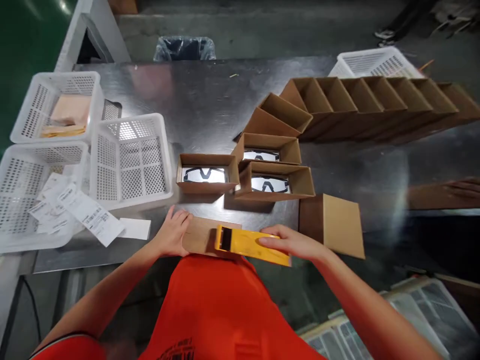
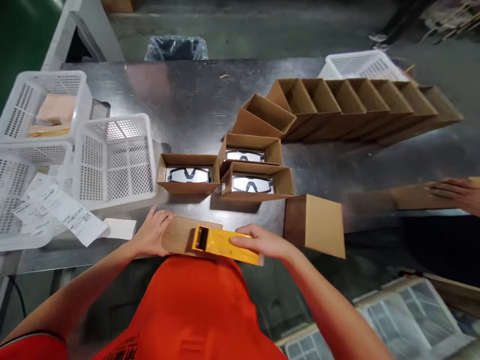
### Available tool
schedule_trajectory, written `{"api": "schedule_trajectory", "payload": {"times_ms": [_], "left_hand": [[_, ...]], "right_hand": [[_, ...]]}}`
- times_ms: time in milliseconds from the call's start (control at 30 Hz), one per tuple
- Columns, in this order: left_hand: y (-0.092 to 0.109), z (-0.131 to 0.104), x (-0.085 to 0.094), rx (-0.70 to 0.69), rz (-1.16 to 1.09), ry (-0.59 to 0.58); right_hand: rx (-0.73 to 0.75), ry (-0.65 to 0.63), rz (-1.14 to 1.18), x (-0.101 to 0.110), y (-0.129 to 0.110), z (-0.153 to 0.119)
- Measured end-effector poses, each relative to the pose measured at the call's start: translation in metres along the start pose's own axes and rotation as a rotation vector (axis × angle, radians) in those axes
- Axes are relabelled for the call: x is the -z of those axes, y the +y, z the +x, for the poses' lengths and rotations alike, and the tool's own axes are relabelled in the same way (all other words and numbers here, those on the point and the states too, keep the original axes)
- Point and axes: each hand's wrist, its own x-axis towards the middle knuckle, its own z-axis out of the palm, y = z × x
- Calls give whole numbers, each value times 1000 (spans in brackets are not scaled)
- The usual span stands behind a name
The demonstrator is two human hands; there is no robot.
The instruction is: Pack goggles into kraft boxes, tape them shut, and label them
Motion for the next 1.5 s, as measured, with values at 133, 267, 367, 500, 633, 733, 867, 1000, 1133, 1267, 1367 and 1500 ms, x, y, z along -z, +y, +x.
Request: {"api": "schedule_trajectory", "payload": {"times_ms": [133, 267, 367, 500, 633, 733, 867, 1000, 1133, 1267, 1367, 1500], "left_hand": [[1, 1, 3, 0, 77, -2], [3, -1, 9, 35, 177, -51], [11, -1, 12, 50, 328, -83], [54, 20, 0, 72, 521, -129], [117, 65, -30, 19, 478, -201], [139, 87, -43, 11, 429, -182], [137, 85, -43, -46, 368, -133], [148, 72, -31, -139, 317, -55], [173, 72, -4, -359, 262, 31], [161, 78, -5, -604, 202, 184], [123, 70, -37, -766, 250, 188], [81, 44, -67, -547, 128, 13]], "right_hand": [[-84, 46, 103, 49, 79, -40], [-16, 18, 162, 60, 131, -39], [82, 82, 48, 52, 133, -15], [97, 233, -212, 42, 106, 14], [-56, 248, -439, 39, 74, 23], [-112, 254, -483, 40, 59, 23], [-144, 277, -430, 43, 51, 13], [-144, 283, -308, 41, 54, -13], [-267, 515, -449, 35, 65, -37], [-475, 772, -572, 34, 92, -70], [-544, 845, -402, 23, 125, -106], [-513, 1036, -126, -19, 174, -130]]}}
